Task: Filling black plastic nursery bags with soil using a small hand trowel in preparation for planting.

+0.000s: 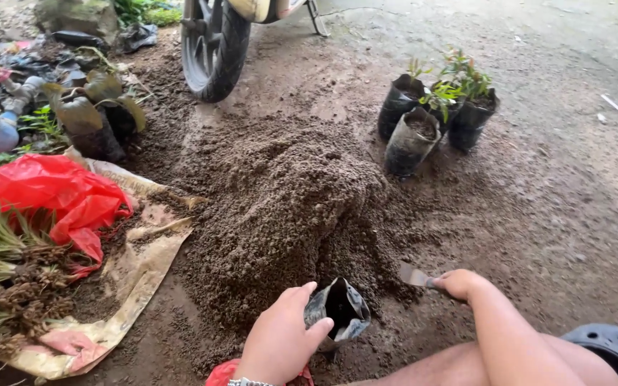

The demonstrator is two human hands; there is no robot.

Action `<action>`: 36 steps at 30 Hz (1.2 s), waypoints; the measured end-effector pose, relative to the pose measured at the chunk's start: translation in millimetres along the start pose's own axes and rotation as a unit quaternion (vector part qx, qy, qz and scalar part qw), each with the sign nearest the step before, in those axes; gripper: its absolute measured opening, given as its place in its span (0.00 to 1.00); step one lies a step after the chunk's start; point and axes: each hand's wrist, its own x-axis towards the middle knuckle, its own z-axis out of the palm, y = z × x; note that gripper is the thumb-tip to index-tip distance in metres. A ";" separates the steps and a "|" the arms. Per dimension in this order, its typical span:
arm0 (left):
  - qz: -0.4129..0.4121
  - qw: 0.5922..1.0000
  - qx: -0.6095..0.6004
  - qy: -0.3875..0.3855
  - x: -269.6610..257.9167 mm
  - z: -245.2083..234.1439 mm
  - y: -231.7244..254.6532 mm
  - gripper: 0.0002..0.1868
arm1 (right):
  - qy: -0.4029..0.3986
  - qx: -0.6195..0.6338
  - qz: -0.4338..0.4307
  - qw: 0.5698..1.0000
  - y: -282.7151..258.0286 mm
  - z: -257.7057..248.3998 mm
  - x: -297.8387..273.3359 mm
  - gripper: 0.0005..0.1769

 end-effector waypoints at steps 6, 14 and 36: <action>0.011 1.000 0.012 -0.017 14.8 3.4 -7.9 0.33 | -0.019 0.107 -0.014 0.994 -40.6 -0.7 -34.1 0.20; -0.001 0.999 -0.022 0.046 36.2 26.1 -10.4 0.29 | -0.031 0.162 0.017 0.986 -55.1 -10.1 -54.4 0.22; -0.057 0.994 -0.071 0.054 42.0 28.1 0.2 0.15 | -0.072 0.154 -0.062 0.983 -140.3 -73.3 -176.0 0.22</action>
